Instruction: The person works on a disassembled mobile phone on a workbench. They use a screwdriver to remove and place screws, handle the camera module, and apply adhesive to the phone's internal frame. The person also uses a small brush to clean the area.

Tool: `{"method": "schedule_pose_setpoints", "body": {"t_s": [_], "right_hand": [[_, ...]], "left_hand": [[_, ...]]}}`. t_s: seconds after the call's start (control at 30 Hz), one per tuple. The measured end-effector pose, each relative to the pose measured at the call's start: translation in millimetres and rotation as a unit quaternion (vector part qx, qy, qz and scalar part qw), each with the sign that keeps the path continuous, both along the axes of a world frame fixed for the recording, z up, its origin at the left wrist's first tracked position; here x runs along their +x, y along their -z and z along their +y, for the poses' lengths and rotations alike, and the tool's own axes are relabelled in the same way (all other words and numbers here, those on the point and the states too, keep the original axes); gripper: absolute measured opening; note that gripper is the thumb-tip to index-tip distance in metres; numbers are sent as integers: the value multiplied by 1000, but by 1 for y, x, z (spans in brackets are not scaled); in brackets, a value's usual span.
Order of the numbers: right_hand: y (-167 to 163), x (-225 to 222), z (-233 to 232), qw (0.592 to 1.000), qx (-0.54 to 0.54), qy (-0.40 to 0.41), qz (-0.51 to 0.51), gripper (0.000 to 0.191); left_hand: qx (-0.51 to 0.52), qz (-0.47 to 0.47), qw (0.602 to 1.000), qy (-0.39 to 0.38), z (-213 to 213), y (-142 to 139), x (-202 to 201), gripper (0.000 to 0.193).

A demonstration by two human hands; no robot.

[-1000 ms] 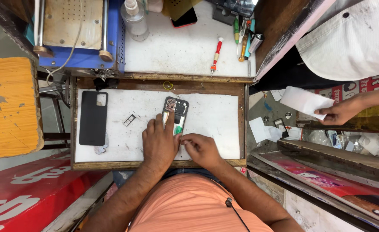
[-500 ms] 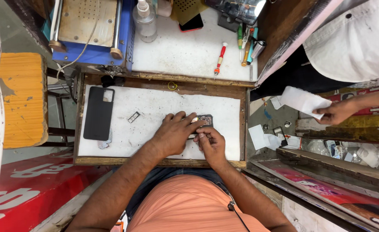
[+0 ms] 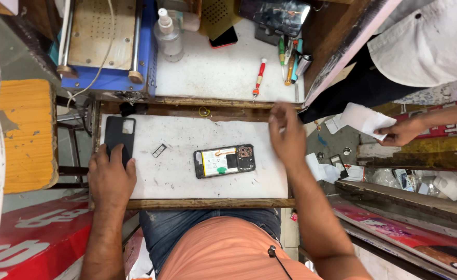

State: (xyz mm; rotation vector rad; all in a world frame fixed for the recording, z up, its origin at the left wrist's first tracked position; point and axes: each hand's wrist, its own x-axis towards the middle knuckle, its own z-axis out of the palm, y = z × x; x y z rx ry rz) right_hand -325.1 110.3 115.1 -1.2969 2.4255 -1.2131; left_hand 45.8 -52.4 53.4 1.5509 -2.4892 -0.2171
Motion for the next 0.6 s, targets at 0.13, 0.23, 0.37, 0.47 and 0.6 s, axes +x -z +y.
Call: {"method": "schedule_pose_setpoints", "body": {"t_s": [0.13,0.23,0.37,0.47,0.6], "right_hand": [[-48,-51,-45,965,192,18,177,70],[-73,-73,-77,917,339,29,208,59],[-85,-82,-100,884,397,6,249,45],[-92,-78,-108,879,398,16,263,32],[-97,-74,-107,865,428,36,260,21]], "left_hand": [[5,-38,999,-4,3,-2,-7,54],[-3,-46,999,2,2,-9,-10,56],[-6,-33,999,7,5,-18,-10,58],[-1,-14,1000,11,7,-22,-7,57],[3,30,999,-15,12,-29,-4,47]]}}
